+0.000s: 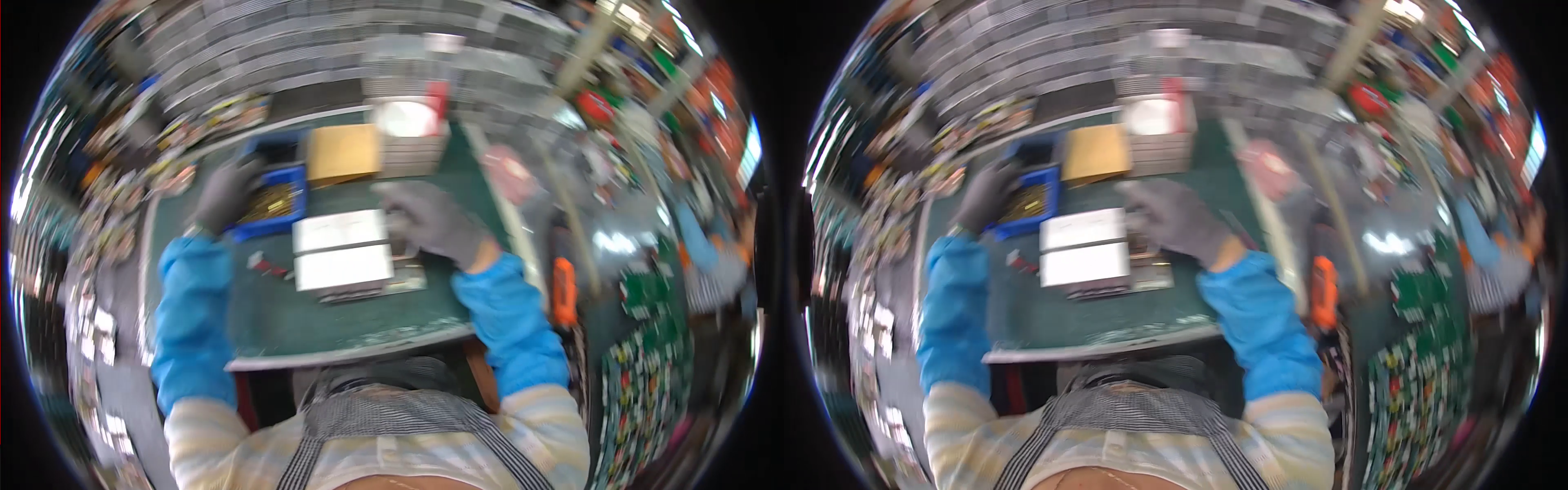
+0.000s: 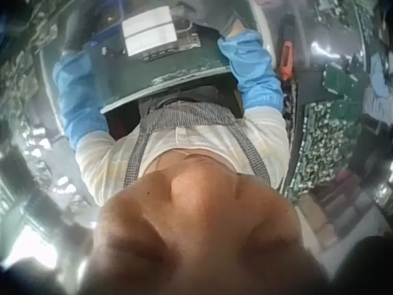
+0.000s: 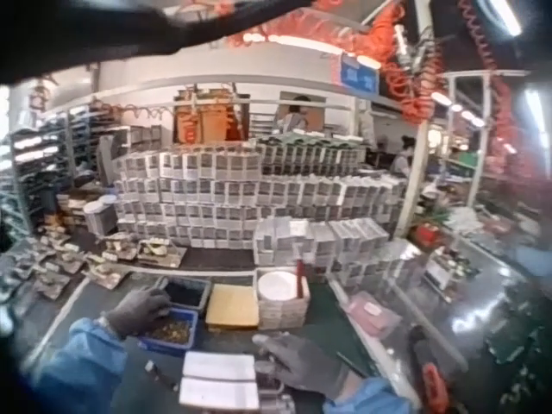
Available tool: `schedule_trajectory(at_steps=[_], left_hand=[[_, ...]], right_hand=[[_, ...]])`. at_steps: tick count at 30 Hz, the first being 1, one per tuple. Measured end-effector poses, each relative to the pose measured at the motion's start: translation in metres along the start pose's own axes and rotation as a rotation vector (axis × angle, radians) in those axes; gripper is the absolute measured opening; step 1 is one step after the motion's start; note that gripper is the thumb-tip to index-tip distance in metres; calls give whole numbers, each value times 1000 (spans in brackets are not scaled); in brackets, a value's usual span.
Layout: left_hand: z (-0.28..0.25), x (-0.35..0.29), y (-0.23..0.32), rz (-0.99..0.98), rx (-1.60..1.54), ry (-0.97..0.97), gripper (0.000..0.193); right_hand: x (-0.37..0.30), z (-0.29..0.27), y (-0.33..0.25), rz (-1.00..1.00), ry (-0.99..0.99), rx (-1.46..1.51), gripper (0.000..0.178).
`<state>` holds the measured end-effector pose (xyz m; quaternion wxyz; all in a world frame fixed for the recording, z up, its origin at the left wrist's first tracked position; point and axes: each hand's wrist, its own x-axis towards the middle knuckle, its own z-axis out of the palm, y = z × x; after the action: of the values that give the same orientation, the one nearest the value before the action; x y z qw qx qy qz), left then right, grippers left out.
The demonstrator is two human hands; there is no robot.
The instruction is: Assembling an electronic component by screwing a PCB onto a heatsink, applying thermal compound, adding insulating sheets, and mounting a second board.
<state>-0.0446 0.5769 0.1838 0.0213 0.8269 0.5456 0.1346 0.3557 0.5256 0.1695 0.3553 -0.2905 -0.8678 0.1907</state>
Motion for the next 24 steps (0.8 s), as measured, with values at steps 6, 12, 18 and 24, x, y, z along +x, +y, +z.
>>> schedule_trajectory(at_steps=[6, 12, 18, 24], left_hand=[[14, -26, -81, 115, 134, 104, 33], [14, -21, -106, 143, -24, 25, 27], [-11, -43, -106, -100, 97, -30, 39], [-28, 39, 30, 77, -220, 20, 72]], right_hand=[[5, 17, 8, 71, -15, -14, 49], [-15, 15, 14, 17, 90, -154, 57], [1, 13, 5, 68, 11, 29, 48], [-4, -5, 2, 75, -37, -36, 48]])
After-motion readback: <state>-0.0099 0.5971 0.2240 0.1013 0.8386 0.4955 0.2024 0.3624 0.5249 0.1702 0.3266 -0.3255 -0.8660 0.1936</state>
